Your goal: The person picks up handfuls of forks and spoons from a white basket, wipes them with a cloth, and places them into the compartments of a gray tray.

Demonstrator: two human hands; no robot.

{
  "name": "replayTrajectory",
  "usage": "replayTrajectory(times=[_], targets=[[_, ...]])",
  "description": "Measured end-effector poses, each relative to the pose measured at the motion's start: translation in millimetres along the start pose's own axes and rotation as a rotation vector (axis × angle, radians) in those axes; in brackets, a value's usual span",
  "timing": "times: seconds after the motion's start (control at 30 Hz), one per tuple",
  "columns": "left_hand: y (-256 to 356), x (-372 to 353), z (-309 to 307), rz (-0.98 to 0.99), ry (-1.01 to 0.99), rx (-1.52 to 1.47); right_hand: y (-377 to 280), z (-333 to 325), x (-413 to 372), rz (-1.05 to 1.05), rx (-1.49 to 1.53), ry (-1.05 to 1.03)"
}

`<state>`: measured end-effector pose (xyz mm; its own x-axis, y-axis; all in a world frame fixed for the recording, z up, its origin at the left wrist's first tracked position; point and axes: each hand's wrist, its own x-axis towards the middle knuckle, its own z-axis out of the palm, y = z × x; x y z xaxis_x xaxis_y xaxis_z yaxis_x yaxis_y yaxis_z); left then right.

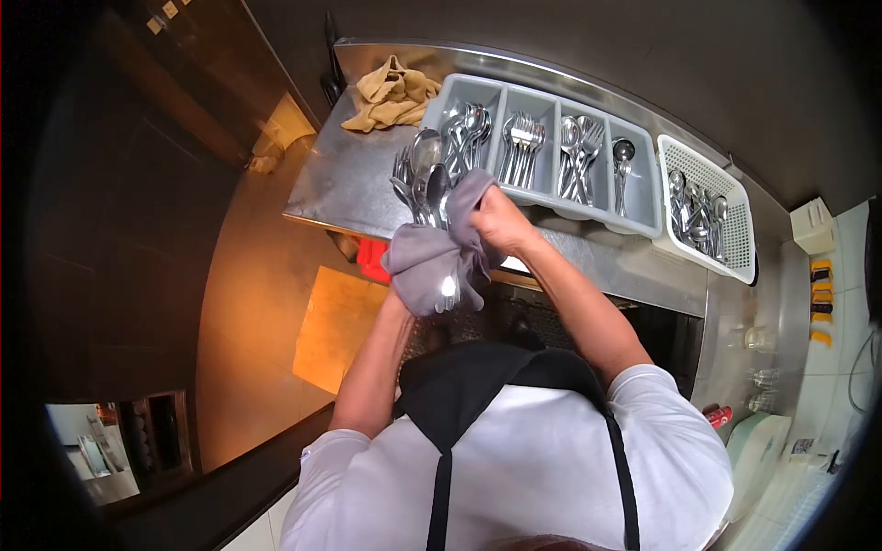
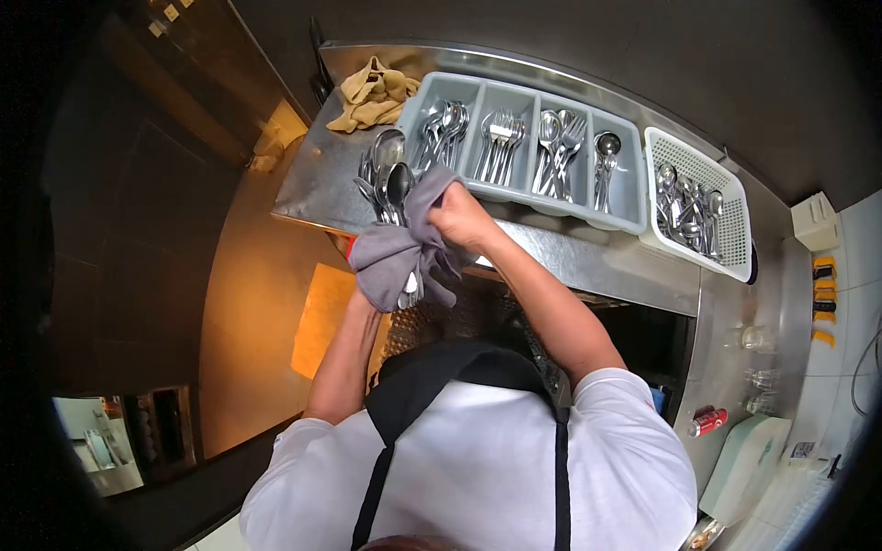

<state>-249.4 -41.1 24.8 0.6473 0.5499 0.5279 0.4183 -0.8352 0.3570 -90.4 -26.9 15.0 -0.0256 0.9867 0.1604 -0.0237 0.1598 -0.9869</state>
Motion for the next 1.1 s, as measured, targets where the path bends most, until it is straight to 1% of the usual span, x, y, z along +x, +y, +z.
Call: replayTrajectory(times=[0.03,0.07,0.1,0.13,0.17,0.23,0.27,0.3,0.37,0.4,0.5,0.53,0.57,0.63,0.67,0.7,0.73,0.77,0.8,0.83,0.9,0.97,1.0,1.03,1.1], targets=[[1,-1,1,0.045,0.008,0.035,0,0,0,-0.044,-0.086,0.014],[-3,-4,-1,0.033,-0.007,-0.119,-1,-2,3,-0.093,-0.171,0.03],[-6,-8,4,-0.003,0.052,-0.205,-2,-7,9,-0.145,-0.258,0.049],[-8,-15,14,-0.037,0.11,-0.295,1,-13,14,-0.293,-0.407,0.117],[-9,-21,24,-0.072,0.166,-0.39,4,-19,16,-0.236,-0.398,0.191],[-5,-21,27,-0.081,0.166,-0.368,3,-22,16,-0.123,-0.375,0.338],[-5,-22,28,-0.089,0.169,-0.352,4,-17,10,-0.059,-0.289,0.38],[-5,-22,27,-0.098,0.176,-0.334,10,-7,1,-0.09,-0.277,0.371],[-8,-14,21,-0.12,-0.058,-0.114,24,8,-14,-0.153,-0.258,0.349],[-7,-11,18,-0.131,-0.174,-0.005,20,0,-16,-0.187,-0.315,0.214],[-2,-4,14,-0.095,-0.15,-0.183,-2,-14,-10,0.323,0.126,0.364],[-1,-3,15,-0.086,-0.067,-0.224,7,-22,-10,0.252,0.006,0.341],[1,-3,18,-0.076,0.019,-0.265,10,-20,-14,0.22,-0.013,0.297],[-3,-2,28,-0.068,0.047,-0.317,5,-7,-30,0.166,-0.059,0.205],[-12,-1,35,-0.069,-0.015,-0.323,2,-7,-34,0.068,-0.127,0.219],[-17,1,38,-0.069,-0.076,-0.324,-2,-10,-31,0.139,-0.065,0.247],[-15,4,36,-0.007,-0.061,-0.042,-5,-17,-23,0.208,0.0,0.277],[-14,4,37,0.031,0.01,-0.067,-7,-25,-15,0.276,0.068,0.312],[-13,5,38,0.071,0.08,-0.094,14,-40,-4,0.386,0.244,0.338],[-11,7,39,0.111,0.151,-0.121,59,-65,7,0.419,0.184,0.256],[-2,10,30,0.029,0.149,-0.355,21,-48,-6,0.35,0.351,0.328],[1,12,29,0.033,0.132,-0.382,20,-43,-20,0.243,0.307,0.193],[-1,14,30,0.082,0.111,-0.29,12,-42,-24,0.101,0.108,0.102],[0,14,30,0.133,0.084,-0.197,10,-41,-27,0.098,0.094,0.07],[11,19,20,0.027,-0.048,-0.127,6,-41,-29,0.079,0.065,0.015]])
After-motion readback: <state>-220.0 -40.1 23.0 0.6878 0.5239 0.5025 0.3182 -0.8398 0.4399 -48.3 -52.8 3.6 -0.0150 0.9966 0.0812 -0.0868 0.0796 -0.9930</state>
